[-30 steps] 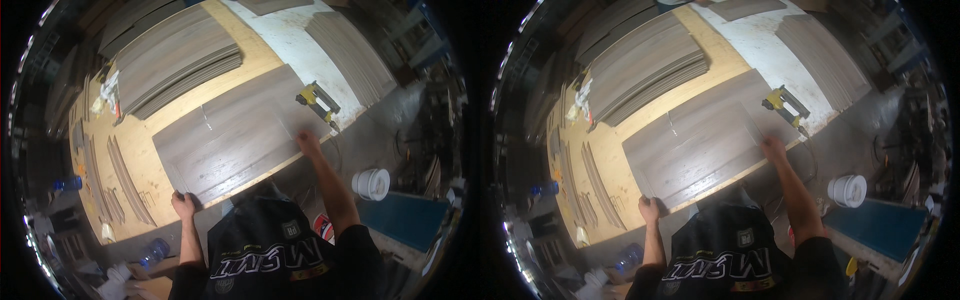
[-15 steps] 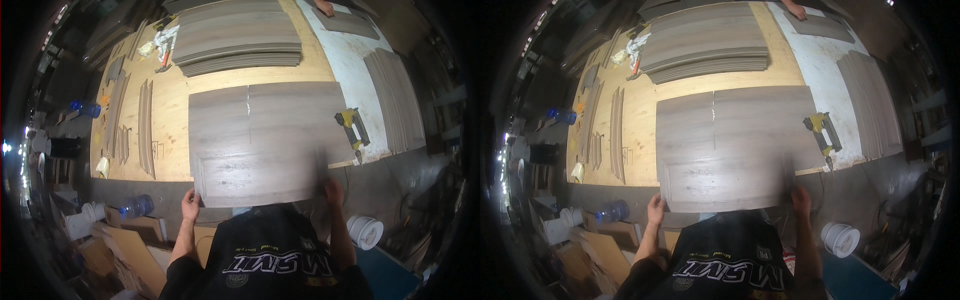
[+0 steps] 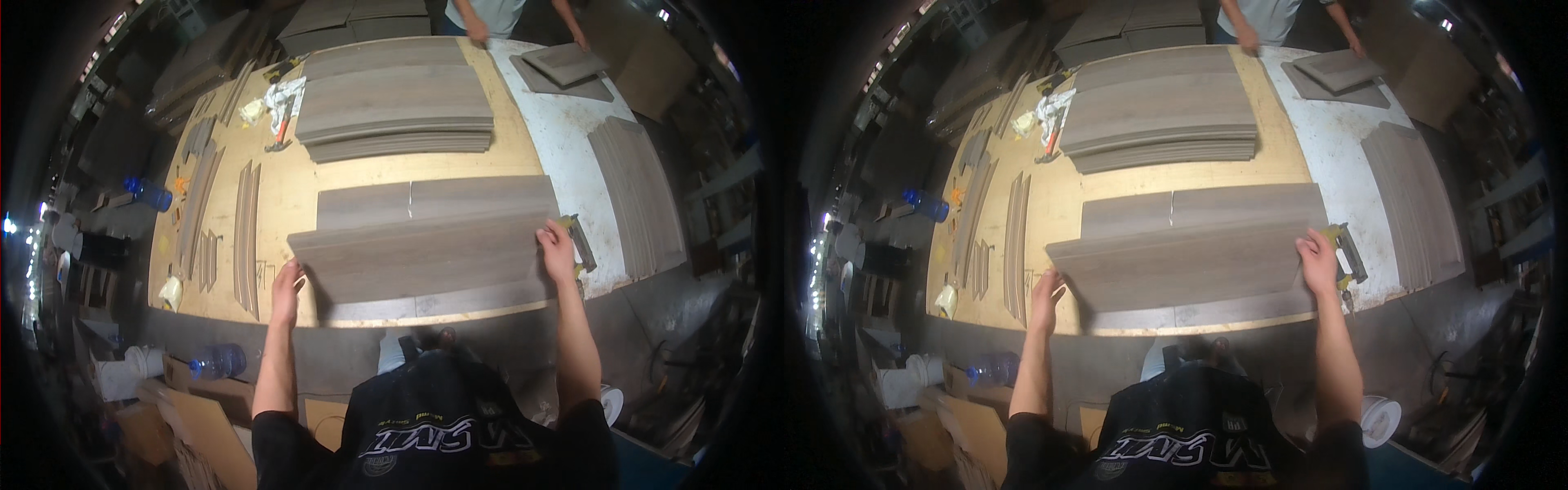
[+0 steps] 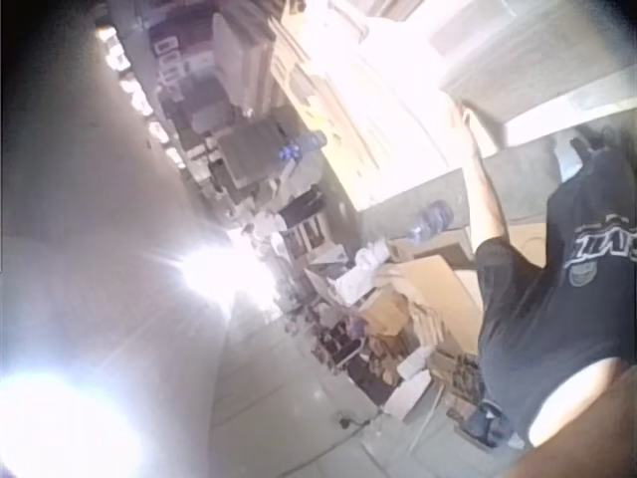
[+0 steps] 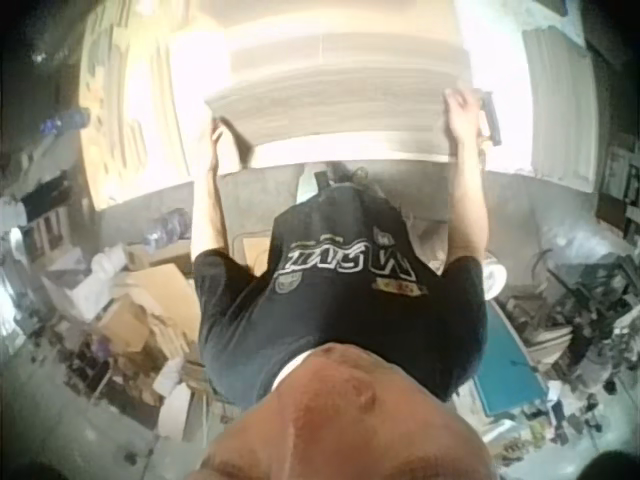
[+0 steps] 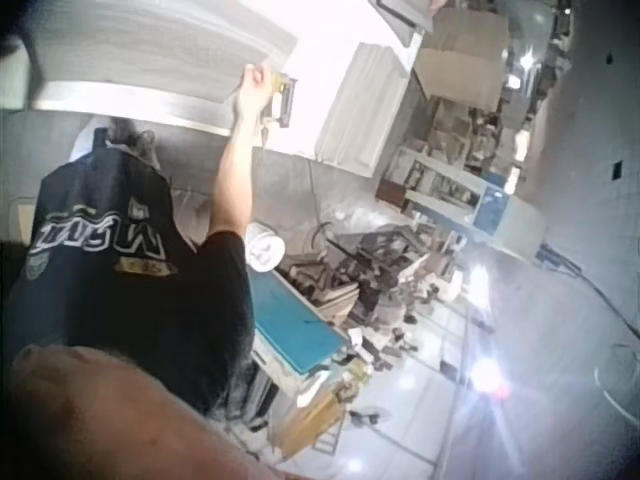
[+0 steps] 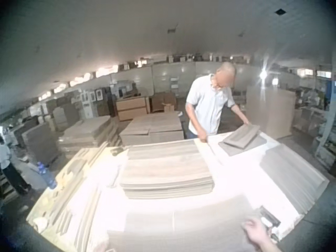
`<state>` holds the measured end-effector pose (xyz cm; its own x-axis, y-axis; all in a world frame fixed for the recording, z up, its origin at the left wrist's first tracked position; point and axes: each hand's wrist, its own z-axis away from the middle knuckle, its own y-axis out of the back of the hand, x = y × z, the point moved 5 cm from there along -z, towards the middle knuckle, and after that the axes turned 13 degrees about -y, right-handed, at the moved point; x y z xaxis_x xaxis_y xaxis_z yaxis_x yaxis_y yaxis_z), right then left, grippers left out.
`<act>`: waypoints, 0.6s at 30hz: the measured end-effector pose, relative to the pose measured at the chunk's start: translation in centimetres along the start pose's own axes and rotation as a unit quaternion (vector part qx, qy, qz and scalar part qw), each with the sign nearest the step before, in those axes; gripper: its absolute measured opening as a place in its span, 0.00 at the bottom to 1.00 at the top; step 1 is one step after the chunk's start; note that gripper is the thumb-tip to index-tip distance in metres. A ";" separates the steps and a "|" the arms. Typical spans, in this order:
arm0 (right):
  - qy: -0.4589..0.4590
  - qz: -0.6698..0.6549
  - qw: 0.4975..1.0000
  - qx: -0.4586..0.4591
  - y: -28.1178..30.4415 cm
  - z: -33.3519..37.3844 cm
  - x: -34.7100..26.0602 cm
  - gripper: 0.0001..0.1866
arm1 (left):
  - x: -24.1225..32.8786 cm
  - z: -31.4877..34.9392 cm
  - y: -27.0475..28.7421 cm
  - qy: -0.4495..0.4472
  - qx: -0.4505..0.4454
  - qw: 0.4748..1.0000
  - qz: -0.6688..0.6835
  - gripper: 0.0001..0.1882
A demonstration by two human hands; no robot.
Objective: Assembling wooden panels for furniture using a pneumatic nail gun and a hammer.
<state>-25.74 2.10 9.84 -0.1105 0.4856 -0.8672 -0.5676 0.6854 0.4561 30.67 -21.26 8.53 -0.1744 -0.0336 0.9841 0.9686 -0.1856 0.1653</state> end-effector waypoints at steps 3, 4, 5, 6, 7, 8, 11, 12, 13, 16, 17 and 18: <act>-0.059 0.075 0.995 -0.005 -4.2 -6.1 2.5 0.26 | -3.8 -5.4 -1.6 0.040 0.000 0.997 -0.059 0.30; -0.088 0.112 0.990 -0.017 -5.4 -7.7 3.7 0.28 | -4.5 -6.9 -2.1 0.073 -0.002 0.994 -0.086 0.29; -0.097 0.117 0.988 -0.011 -5.8 -8.5 5.0 0.28 | -4.9 -8.0 -3.5 0.080 -0.012 0.993 -0.085 0.29; -0.105 0.164 0.981 -0.011 -6.5 -8.9 5.6 0.28 | -4.8 -8.4 -4.5 0.091 -0.024 0.988 -0.120 0.29; -0.114 0.212 0.971 -0.011 -6.9 -9.4 6.3 0.28 | -5.0 -8.7 -5.2 0.103 -0.037 0.982 -0.154 0.29; -0.117 0.215 0.969 -0.012 -7.2 -10.2 6.8 0.28 | -6.8 -9.7 -5.2 0.108 -0.039 0.981 -0.154 0.29; -0.106 0.246 0.963 -0.017 -7.8 -9.4 8.1 0.20 | -10.3 -10.2 -4.4 0.031 -0.043 0.974 -0.222 0.33; -0.093 0.193 0.977 -0.018 -7.2 -9.0 8.5 0.20 | -9.7 -9.7 -5.0 0.033 -0.057 0.973 -0.222 0.33; -0.079 0.139 0.987 -0.018 -6.6 -8.2 8.9 0.20 | -8.2 -8.1 -5.5 -0.046 -0.073 0.968 -0.237 0.34; 0.036 0.224 0.973 -0.031 -4.6 -2.9 9.8 0.23 | -6.4 -1.6 -4.3 -0.137 -0.179 0.919 -0.324 0.37; 0.027 0.225 0.974 -0.021 -3.4 -0.7 11.2 0.23 | -5.9 1.0 -3.7 -0.160 -0.188 0.905 -0.347 0.36; 0.061 0.279 0.957 -0.044 -2.8 1.6 12.6 0.26 | -5.7 2.8 -3.4 -0.185 -0.196 0.890 -0.369 0.35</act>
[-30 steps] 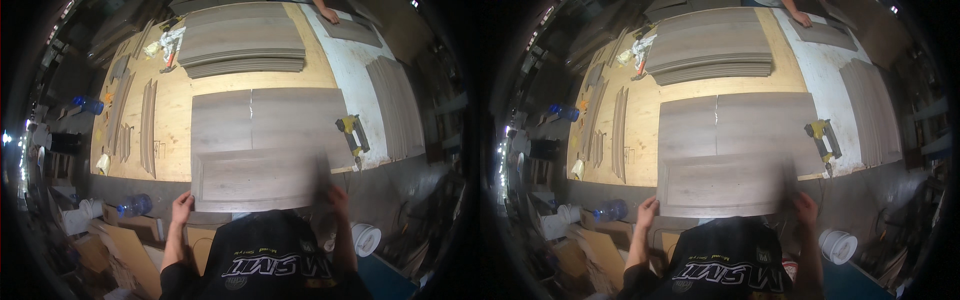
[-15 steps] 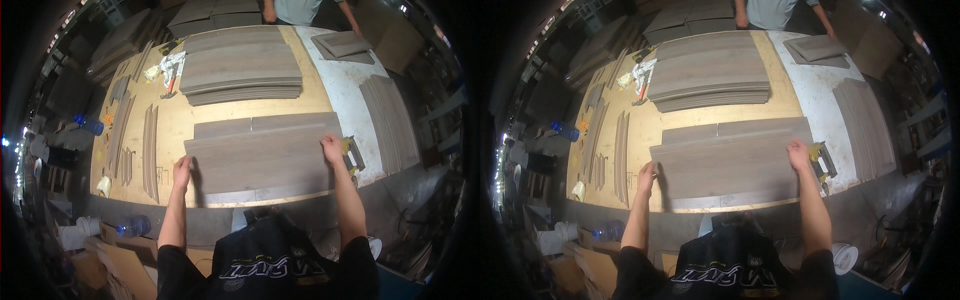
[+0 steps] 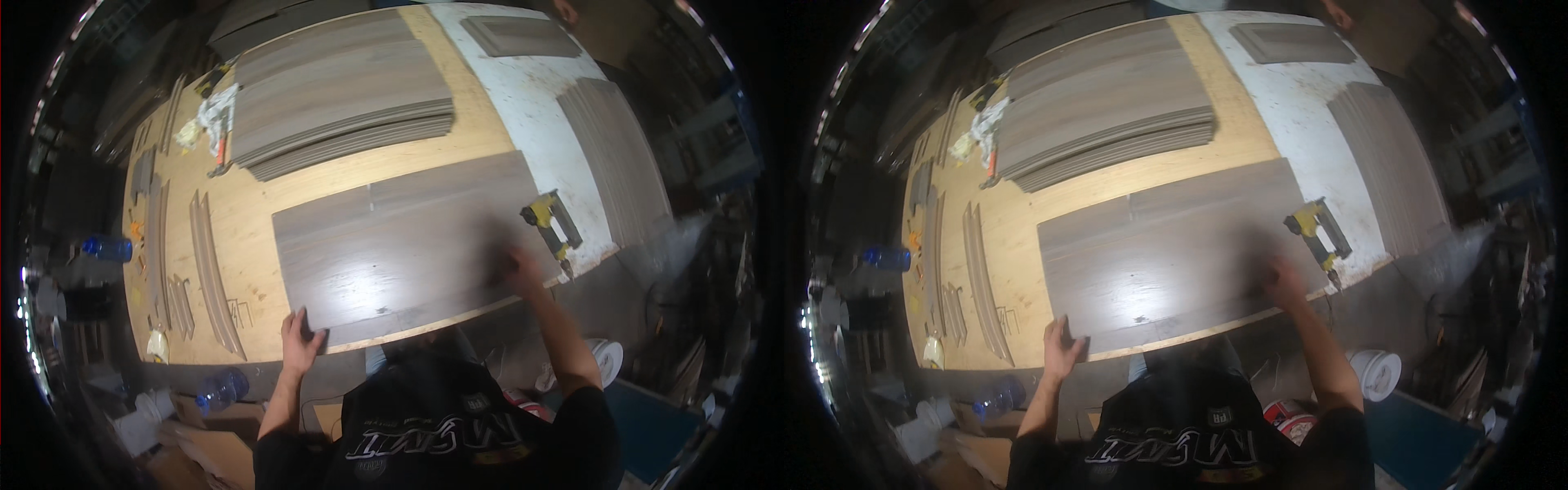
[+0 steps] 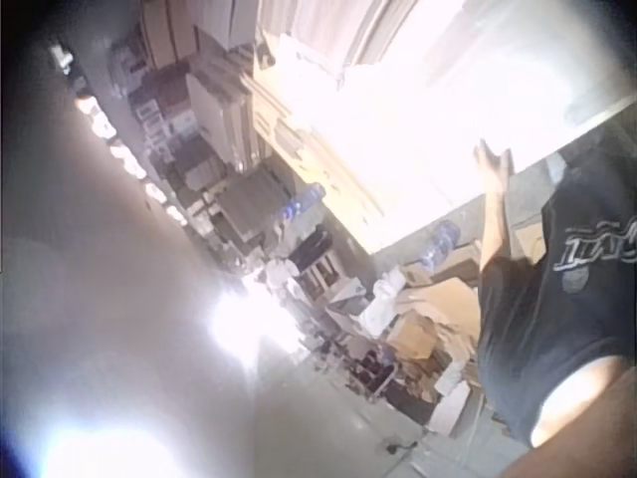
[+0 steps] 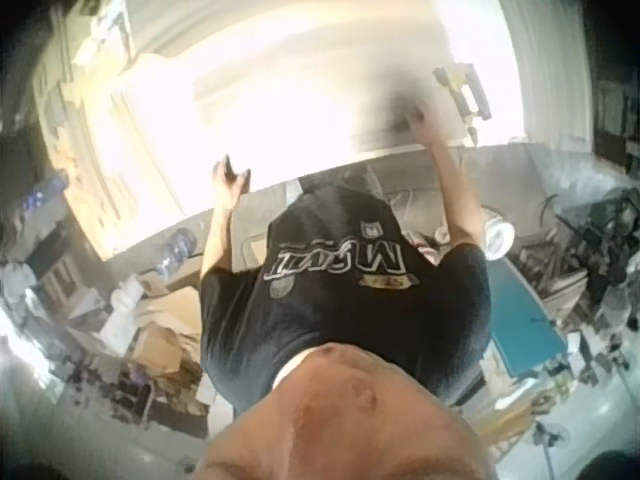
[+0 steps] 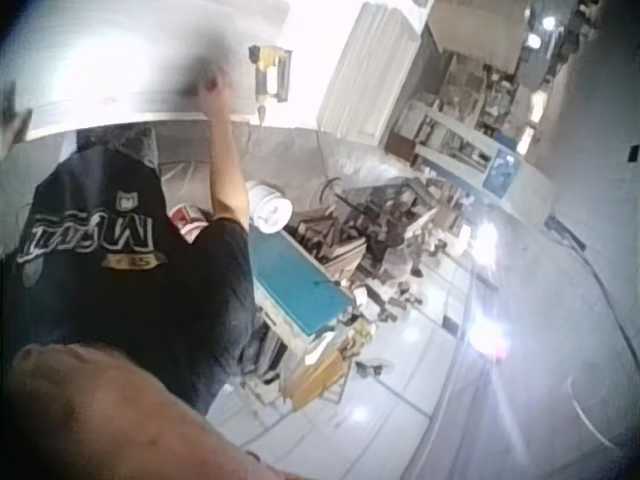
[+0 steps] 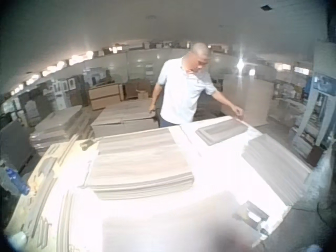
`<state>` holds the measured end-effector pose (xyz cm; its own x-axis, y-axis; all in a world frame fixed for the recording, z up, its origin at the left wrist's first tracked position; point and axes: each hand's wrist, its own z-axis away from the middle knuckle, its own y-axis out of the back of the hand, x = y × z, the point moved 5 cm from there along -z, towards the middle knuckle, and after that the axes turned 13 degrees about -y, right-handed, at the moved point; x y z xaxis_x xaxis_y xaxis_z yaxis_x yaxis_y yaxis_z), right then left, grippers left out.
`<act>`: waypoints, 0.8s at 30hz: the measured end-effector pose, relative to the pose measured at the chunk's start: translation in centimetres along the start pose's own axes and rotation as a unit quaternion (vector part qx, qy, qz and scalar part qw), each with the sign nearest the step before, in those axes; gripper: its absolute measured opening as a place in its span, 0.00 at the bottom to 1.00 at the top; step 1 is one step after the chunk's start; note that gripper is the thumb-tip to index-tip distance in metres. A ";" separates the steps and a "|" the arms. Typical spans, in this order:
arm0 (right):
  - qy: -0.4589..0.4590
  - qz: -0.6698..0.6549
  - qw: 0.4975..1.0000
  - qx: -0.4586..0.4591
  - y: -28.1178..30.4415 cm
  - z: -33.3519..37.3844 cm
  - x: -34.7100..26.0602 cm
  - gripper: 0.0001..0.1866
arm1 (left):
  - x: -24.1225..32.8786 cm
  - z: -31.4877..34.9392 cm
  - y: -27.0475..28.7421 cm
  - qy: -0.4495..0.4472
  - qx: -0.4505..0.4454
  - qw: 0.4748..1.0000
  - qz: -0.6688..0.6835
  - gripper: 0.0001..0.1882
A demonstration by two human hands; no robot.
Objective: Assembling wooden panels for furniture using a pneumatic nail gun and a hammer.
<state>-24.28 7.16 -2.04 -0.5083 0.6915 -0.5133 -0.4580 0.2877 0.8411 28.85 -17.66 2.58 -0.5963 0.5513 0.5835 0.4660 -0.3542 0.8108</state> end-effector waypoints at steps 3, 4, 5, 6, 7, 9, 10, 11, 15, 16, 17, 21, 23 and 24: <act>0.059 0.060 0.996 -0.028 0.7 4.1 0.9 0.29 | -0.5 2.7 0.0 -0.008 0.000 0.999 0.043 0.32; 0.090 0.064 0.993 -0.041 0.8 5.0 0.3 0.28 | -0.5 2.5 -0.3 -0.016 -0.006 0.999 0.045 0.32; 0.081 0.063 0.994 -0.037 0.7 5.2 0.3 0.28 | -0.8 2.1 -0.5 0.010 0.000 1.000 0.025 0.31; 0.044 0.037 0.998 -0.037 0.4 4.7 0.6 0.26 | -1.0 1.5 -0.6 0.034 0.006 0.999 0.004 0.30; 0.009 0.011 0.999 -0.040 0.3 4.2 1.0 0.26 | -0.3 1.1 -0.5 -0.010 0.030 0.999 -0.026 0.30; 0.034 -0.001 0.999 -0.025 0.6 3.8 1.0 0.25 | -2.0 1.5 -1.4 -0.009 0.033 0.999 -0.019 0.30; 0.068 -0.010 0.998 -0.015 0.8 3.7 0.5 0.24 | -4.0 2.1 -2.0 0.002 0.044 0.999 -0.012 0.30; 0.071 -0.012 0.997 -0.020 0.7 3.1 -0.1 0.24 | -7.5 3.6 -2.6 0.039 0.106 0.988 0.108 0.30; 0.098 -0.051 0.993 -0.034 2.8 2.9 -0.4 0.21 | -0.5 0.7 -0.6 -0.018 0.032 0.998 -0.045 0.30; 0.104 -0.074 0.990 -0.055 3.2 3.0 -0.9 0.21 | -0.4 0.8 -0.6 -0.019 0.033 0.998 -0.045 0.30; 0.104 -0.073 0.990 -0.054 3.2 2.9 -1.0 0.21 | -0.3 0.9 -0.6 -0.013 0.038 0.998 -0.047 0.30; 0.093 -0.073 0.991 -0.061 2.9 2.7 -1.1 0.22 | -0.6 1.2 -0.6 -0.013 0.048 0.997 -0.059 0.30; 0.083 -0.063 0.992 -0.070 2.7 2.6 -0.9 0.22 | -0.7 1.3 -0.5 -0.013 0.043 0.997 -0.065 0.29; 0.085 -0.068 0.992 -0.070 2.7 2.5 -1.0 0.22 | -0.6 1.3 -0.4 -0.014 0.036 0.997 -0.070 0.29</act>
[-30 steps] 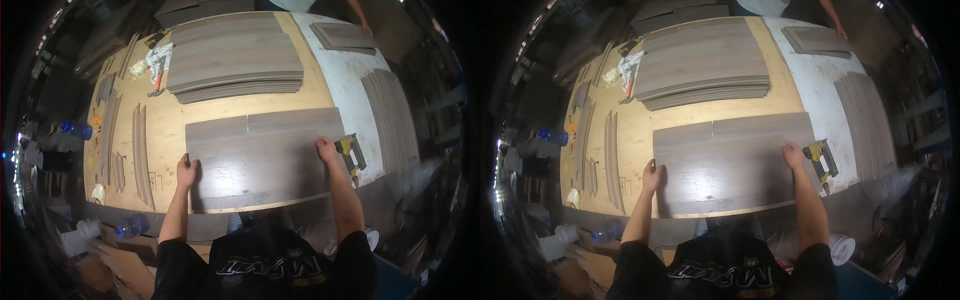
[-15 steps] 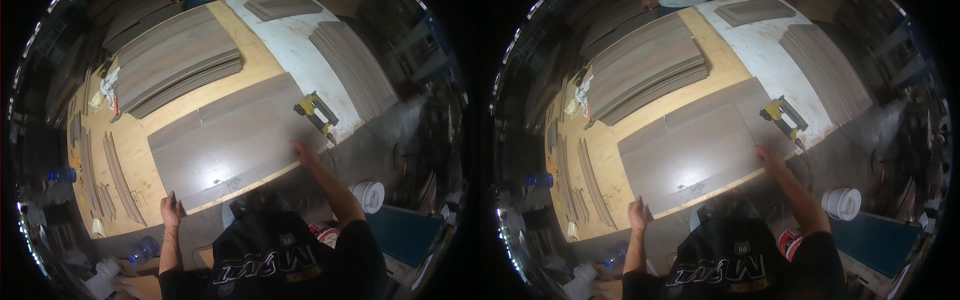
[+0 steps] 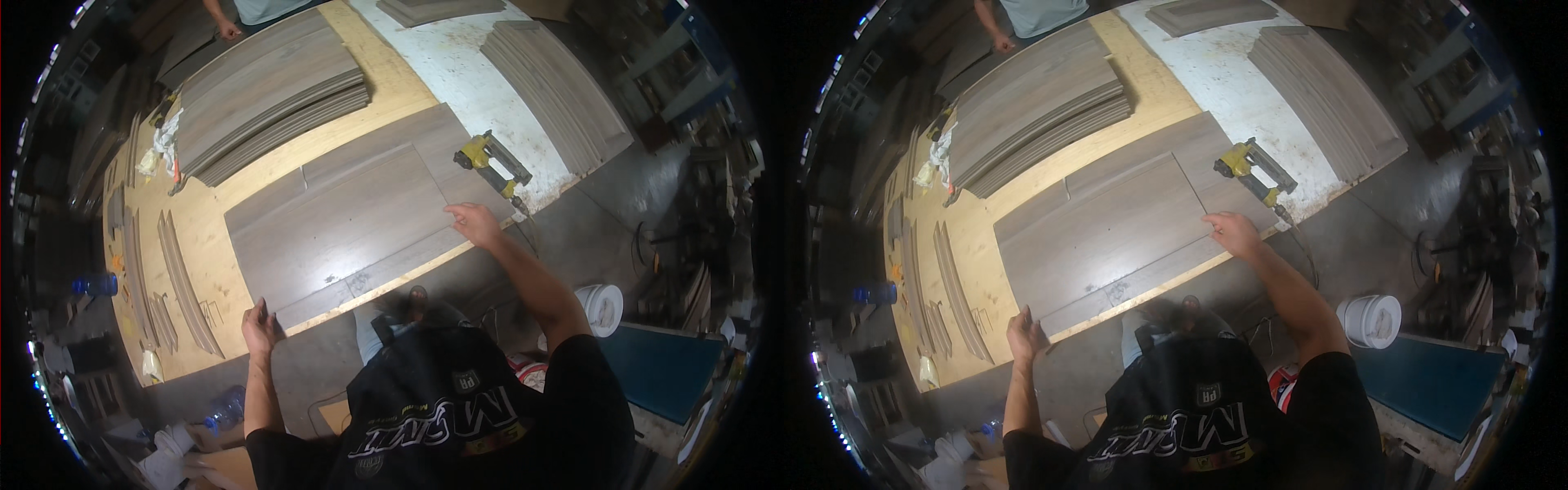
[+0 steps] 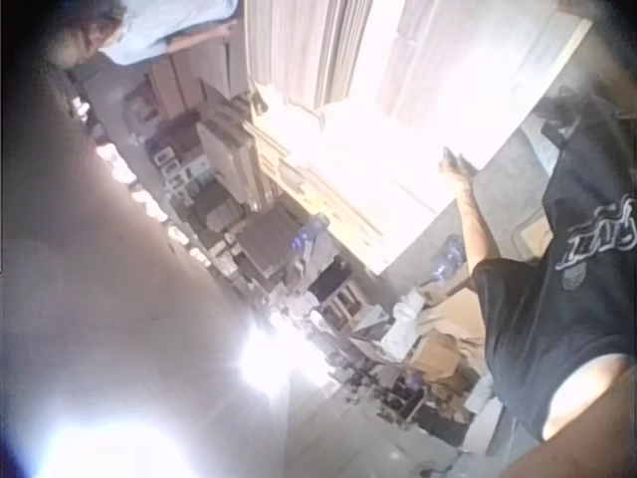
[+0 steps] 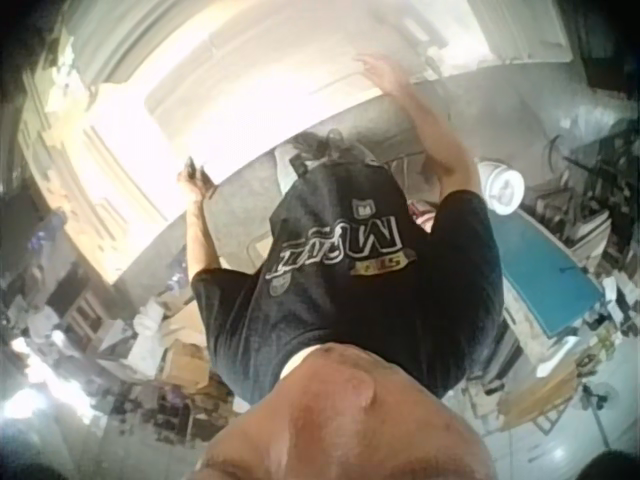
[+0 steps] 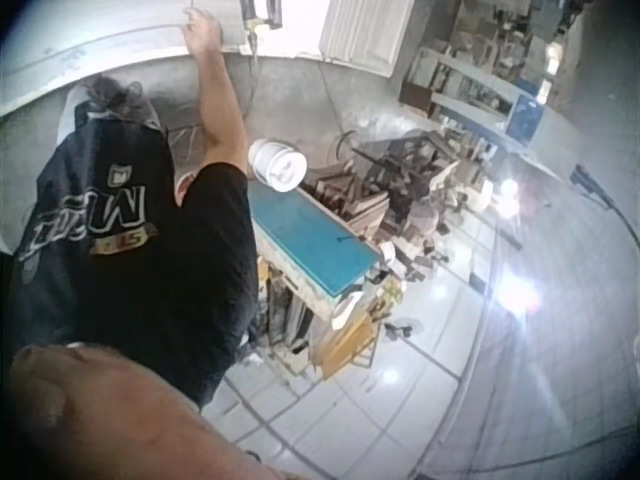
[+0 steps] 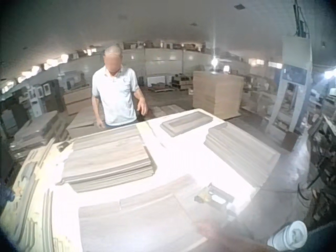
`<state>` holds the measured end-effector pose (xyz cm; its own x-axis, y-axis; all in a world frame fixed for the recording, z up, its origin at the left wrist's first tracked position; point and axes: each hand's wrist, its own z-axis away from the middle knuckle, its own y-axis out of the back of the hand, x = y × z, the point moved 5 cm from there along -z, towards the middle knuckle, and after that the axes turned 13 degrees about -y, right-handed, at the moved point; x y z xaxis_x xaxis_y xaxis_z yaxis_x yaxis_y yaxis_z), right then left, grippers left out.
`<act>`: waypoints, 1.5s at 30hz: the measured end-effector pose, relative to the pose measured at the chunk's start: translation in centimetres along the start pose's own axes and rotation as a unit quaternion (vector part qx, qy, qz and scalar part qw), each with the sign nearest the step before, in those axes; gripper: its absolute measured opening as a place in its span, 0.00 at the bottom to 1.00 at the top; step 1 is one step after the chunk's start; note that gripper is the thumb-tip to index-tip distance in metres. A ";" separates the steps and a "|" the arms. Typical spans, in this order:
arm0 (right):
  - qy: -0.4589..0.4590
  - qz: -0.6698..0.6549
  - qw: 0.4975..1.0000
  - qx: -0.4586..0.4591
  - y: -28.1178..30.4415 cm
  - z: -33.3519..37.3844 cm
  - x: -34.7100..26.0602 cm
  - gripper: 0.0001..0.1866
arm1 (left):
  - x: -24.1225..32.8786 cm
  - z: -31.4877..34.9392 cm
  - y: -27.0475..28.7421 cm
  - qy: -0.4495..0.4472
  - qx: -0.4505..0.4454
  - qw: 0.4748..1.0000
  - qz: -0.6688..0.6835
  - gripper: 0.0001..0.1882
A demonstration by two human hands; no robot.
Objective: Assembling wooden panels for furniture using a pneumatic nail gun and a hammer.
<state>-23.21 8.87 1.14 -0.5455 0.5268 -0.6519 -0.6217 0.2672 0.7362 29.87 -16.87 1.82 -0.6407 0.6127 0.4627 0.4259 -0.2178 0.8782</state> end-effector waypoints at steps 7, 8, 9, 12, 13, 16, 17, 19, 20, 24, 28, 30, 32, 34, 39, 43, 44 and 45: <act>0.005 0.036 0.999 0.000 0.2 -0.1 0.2 0.23 | 0.1 0.0 -0.2 -0.004 -0.007 1.000 0.008 0.28; 0.004 0.036 0.999 -0.001 0.1 -0.2 0.4 0.23 | 0.2 0.0 -0.1 0.003 0.004 1.000 0.023 0.28; -0.004 0.014 1.000 0.001 0.1 -0.2 0.4 0.23 | 0.3 -0.1 0.0 0.009 0.014 0.999 0.038 0.28; -0.030 -0.012 0.999 -0.007 0.1 -0.3 0.2 0.23 | 0.2 -0.2 0.1 0.005 -0.012 1.000 -0.002 0.28; -0.046 -0.015 0.999 -0.016 0.1 -0.3 -0.1 0.23 | 0.1 -0.1 0.0 0.006 -0.012 1.000 -0.003 0.28; -0.037 0.028 0.999 -0.015 0.6 -0.3 -1.3 0.25 | 0.1 -0.3 0.1 0.021 -0.009 1.000 -0.001 0.29; -0.036 0.027 0.999 -0.015 0.6 -0.5 -1.3 0.25 | 0.4 -0.5 0.4 0.009 -0.012 1.000 0.012 0.27; -0.021 0.015 0.999 -0.019 0.9 -0.6 -0.8 0.28 | 1.8 -1.5 0.8 -0.002 -0.016 1.000 0.026 0.26; -0.022 0.015 0.999 -0.020 1.0 -1.2 -0.5 0.28 | 2.1 -2.4 0.9 0.063 -0.001 0.995 0.077 0.23; -0.180 -0.057 0.981 -0.043 -0.6 -5.4 0.2 0.25 | -7.1 -1.6 -0.5 0.191 0.038 0.975 0.110 0.20; -0.199 -0.049 0.977 0.058 -1.5 -8.3 1.3 0.15 | -6.1 -6.6 -0.5 0.259 -0.020 0.960 0.109 0.16; -0.154 -0.010 0.986 0.066 -1.4 -8.7 1.3 0.15 | -7.7 -7.6 -0.4 0.244 -0.027 0.966 0.079 0.16; -0.113 0.029 0.991 0.071 -1.6 -8.6 0.3 0.14 | -6.6 -8.4 0.0 0.249 -0.082 0.963 0.061 0.16; -0.166 -0.029 0.982 0.088 -1.1 -8.1 -0.8 0.13 | -6.2 -8.2 0.6 0.275 -0.077 0.955 0.075 0.16; -0.228 -0.011 0.972 0.055 -1.7 -8.5 0.9 0.14 | -8.5 -9.2 -0.1 0.209 -0.108 0.969 0.078 0.18; -0.241 -0.072 0.962 0.109 -2.7 -6.2 2.5 0.18 | 0.8 -17.2 2.1 0.022 0.000 0.996 -0.083 0.20; -0.242 -0.068 0.962 0.108 -2.7 -5.4 1.8 0.18 | 1.6 -19.1 0.8 -0.053 -0.002 0.997 -0.048 0.20; -0.258 -0.075 0.954 0.137 -2.7 -4.4 1.3 0.18 | 2.8 -21.1 -0.8 -0.111 -0.017 0.993 -0.048 0.19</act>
<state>-24.72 5.27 -2.51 -0.0701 0.7742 -0.6291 -0.4630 0.5333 0.7079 14.31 -31.01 4.96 -0.5196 0.7828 0.3423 0.3457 -0.1738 0.9221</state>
